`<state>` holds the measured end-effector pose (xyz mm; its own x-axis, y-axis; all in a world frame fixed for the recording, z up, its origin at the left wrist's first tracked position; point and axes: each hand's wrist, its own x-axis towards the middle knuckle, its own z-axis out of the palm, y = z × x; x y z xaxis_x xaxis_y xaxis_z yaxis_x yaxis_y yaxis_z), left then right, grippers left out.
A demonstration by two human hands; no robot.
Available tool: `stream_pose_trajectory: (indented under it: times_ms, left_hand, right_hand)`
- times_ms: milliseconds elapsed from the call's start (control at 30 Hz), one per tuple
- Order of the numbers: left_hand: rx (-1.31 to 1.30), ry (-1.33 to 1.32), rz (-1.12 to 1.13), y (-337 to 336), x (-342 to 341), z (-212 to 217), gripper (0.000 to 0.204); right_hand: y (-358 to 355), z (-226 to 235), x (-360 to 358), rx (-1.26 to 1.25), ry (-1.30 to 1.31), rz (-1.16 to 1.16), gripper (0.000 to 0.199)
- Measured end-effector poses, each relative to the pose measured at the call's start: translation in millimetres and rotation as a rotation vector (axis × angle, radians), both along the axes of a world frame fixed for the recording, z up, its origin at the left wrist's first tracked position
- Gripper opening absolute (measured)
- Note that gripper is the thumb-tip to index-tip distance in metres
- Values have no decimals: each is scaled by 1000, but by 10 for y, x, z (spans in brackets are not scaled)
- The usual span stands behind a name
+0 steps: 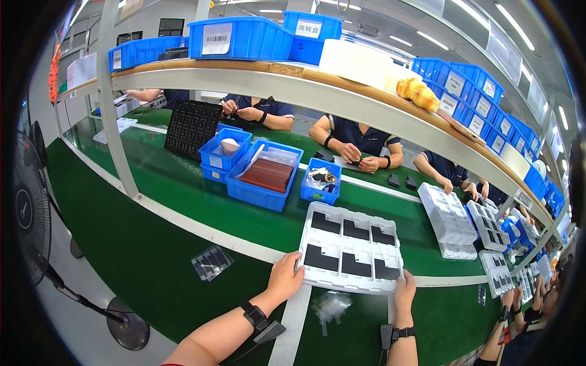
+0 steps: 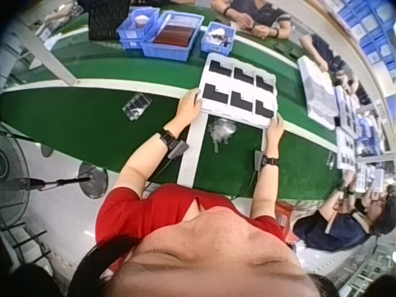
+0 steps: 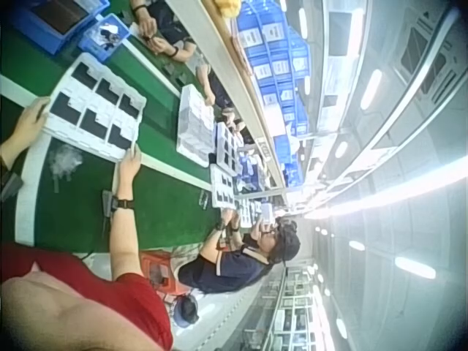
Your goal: The person picks up a black component, peels a film from a small adhesive strip, and presses the strip onto the component before placing it into a white tray. They then repeat this process with a new component and slide the tray across the table.
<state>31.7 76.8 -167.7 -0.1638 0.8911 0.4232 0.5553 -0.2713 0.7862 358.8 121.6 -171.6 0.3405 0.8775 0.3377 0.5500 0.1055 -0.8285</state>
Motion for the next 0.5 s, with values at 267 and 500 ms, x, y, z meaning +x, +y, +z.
stream_pose_trajectory:
  times_ms: [267,500]
  left_hand:
    - [46,25,14,9,0,-38,33]
    - [20,14,10,-6,-3,6,33]
  right_hand:
    - [0,-3,8,4,9,12,30]
    - [-5,27,-16,-3,23,18,30]
